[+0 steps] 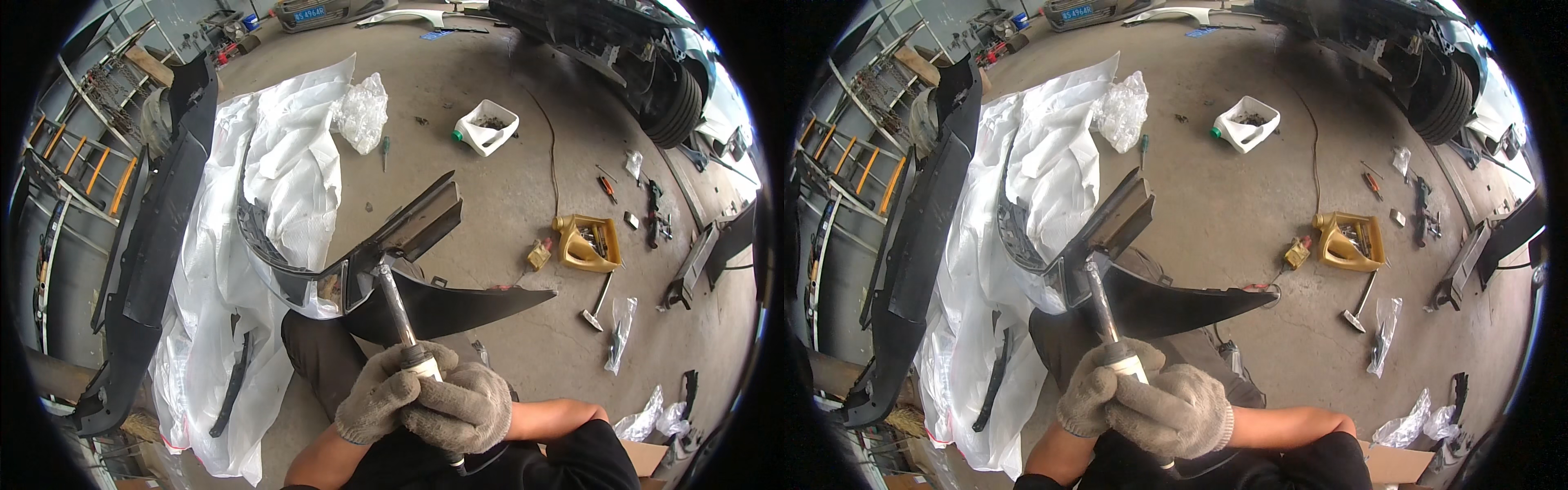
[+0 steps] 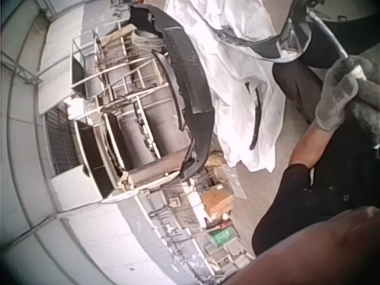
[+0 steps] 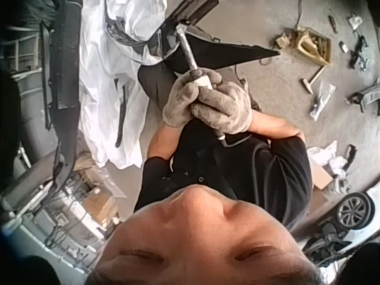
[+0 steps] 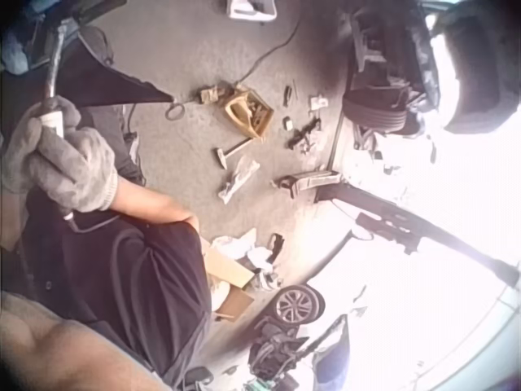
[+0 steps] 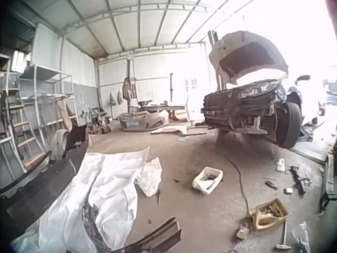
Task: The person uses a soldering iron to heat and separate a broken section of a black plastic car bumper. They then manipulate the plastic frame by hand to separate the pieces and inspect the internal structure.
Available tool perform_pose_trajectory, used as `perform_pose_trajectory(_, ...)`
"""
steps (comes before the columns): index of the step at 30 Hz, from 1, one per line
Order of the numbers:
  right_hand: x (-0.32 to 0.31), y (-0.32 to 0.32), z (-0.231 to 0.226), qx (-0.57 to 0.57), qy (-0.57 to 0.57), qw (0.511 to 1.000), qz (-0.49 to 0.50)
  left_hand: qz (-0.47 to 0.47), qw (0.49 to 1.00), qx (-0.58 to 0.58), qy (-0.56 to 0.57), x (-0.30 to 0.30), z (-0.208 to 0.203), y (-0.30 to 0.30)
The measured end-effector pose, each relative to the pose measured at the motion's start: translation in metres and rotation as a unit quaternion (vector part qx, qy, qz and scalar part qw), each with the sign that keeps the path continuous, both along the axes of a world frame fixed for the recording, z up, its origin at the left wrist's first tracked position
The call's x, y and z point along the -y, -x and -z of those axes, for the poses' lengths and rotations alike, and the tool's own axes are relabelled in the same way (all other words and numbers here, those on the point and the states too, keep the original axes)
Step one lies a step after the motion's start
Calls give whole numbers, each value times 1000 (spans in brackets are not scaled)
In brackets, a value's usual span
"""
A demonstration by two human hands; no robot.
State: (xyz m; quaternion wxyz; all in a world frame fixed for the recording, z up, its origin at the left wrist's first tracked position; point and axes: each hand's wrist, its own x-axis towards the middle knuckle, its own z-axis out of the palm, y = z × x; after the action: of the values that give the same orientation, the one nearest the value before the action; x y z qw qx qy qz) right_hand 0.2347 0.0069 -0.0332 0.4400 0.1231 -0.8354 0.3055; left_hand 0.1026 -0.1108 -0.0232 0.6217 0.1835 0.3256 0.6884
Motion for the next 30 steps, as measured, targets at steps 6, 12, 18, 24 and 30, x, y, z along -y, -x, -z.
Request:
perform_pose_trajectory(6,0,4,0,-30,3,1000,0,-1,1000,-11,2,2,0,2)
perform_pose_trajectory(12,1,5,3,-54,9,998,0,0,999,-28,15,1,-6,4)
perform_pose_trajectory(18,0,7,-7,-57,11,998,-25,3,996,-78,33,1,-19,10)
perform_pose_trajectory(24,1,16,-25,-32,-20,997,-68,13,996,-84,40,7,-19,19)
perform_pose_trajectory(30,6,20,-28,-9,-64,996,-68,5,996,-85,27,11,-18,24)
